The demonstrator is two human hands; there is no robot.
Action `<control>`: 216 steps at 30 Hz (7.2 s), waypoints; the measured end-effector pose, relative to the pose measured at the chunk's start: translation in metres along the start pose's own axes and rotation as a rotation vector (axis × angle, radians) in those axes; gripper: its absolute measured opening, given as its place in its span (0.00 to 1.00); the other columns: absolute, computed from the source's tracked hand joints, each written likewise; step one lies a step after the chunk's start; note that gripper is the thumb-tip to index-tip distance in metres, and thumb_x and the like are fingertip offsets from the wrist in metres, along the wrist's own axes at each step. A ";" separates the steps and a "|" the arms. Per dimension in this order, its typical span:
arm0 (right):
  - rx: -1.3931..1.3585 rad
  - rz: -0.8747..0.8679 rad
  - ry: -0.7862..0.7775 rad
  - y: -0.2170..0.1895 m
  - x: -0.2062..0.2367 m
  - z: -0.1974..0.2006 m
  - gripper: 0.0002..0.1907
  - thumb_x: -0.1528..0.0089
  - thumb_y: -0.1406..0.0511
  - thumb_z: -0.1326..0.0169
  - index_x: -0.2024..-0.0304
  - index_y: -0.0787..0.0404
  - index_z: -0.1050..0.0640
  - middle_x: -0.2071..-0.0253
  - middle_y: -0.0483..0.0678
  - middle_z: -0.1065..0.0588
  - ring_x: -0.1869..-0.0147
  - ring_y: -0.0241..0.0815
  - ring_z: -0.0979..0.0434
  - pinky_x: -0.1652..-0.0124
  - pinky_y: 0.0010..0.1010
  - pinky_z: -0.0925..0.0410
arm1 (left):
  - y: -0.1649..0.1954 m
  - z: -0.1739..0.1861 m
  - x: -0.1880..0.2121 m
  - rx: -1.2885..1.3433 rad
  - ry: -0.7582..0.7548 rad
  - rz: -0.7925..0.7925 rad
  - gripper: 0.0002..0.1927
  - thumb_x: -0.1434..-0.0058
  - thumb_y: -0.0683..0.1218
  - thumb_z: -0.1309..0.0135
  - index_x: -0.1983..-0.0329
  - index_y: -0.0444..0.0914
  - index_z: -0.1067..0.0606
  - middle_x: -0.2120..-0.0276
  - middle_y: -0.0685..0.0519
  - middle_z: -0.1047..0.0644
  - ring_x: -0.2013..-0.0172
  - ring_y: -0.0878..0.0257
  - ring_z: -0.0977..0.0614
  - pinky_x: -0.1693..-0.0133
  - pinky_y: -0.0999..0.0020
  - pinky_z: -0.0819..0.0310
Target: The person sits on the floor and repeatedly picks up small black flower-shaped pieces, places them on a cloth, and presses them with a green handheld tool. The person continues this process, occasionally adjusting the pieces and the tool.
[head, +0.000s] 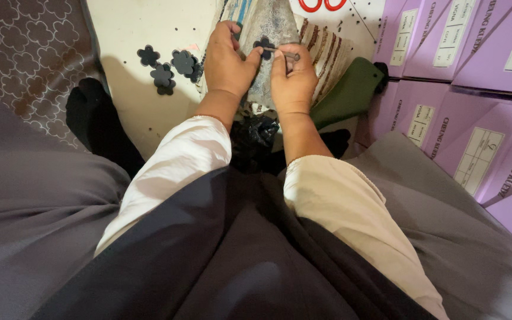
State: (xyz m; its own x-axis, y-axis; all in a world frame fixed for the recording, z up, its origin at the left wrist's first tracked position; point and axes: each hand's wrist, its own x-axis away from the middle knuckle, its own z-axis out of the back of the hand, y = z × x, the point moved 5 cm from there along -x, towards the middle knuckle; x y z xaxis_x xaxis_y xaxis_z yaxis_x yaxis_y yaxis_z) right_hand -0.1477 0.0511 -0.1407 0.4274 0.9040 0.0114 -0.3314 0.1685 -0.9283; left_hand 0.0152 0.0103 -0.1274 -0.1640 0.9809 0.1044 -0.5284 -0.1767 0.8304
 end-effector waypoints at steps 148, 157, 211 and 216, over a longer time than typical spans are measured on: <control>0.045 0.155 0.045 -0.151 0.005 0.042 0.49 0.48 0.62 0.29 0.31 0.65 0.41 0.42 0.54 0.27 0.40 0.48 0.24 0.40 0.36 0.30 | 0.007 -0.014 -0.003 0.063 -0.153 -0.240 0.11 0.40 0.45 0.45 0.55 0.46 0.18 0.61 0.45 0.18 0.60 0.44 0.17 0.58 0.52 0.23; 0.421 0.108 -0.109 -0.162 0.026 0.042 0.43 0.54 0.65 0.32 0.37 0.66 0.31 0.47 0.58 0.24 0.44 0.56 0.21 0.45 0.41 0.30 | 0.017 -0.017 -0.003 -0.057 -0.216 -0.315 0.19 0.41 0.39 0.51 0.52 0.50 0.18 0.63 0.45 0.18 0.61 0.46 0.16 0.59 0.51 0.23; 0.070 0.152 -0.027 -0.168 0.010 0.048 0.38 0.51 0.66 0.31 0.40 0.65 0.32 0.48 0.51 0.24 0.46 0.50 0.23 0.44 0.36 0.29 | 0.021 -0.012 0.002 -0.137 -0.155 -0.349 0.08 0.35 0.46 0.46 0.57 0.45 0.18 0.67 0.44 0.18 0.67 0.46 0.17 0.64 0.51 0.23; 0.163 0.468 0.109 -0.181 0.021 0.055 0.31 0.42 0.68 0.28 0.39 0.63 0.27 0.43 0.52 0.23 0.43 0.49 0.21 0.39 0.35 0.30 | 0.020 -0.014 0.003 -0.124 -0.115 -0.434 0.07 0.34 0.47 0.46 0.56 0.43 0.20 0.67 0.44 0.18 0.67 0.45 0.17 0.64 0.51 0.23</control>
State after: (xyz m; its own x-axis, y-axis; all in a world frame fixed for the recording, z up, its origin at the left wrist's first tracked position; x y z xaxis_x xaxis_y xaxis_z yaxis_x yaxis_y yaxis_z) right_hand -0.1248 0.0614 0.0478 0.2840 0.8524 -0.4390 -0.6320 -0.1779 -0.7543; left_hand -0.0076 0.0084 -0.1183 0.1845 0.9676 -0.1725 -0.6247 0.2510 0.7394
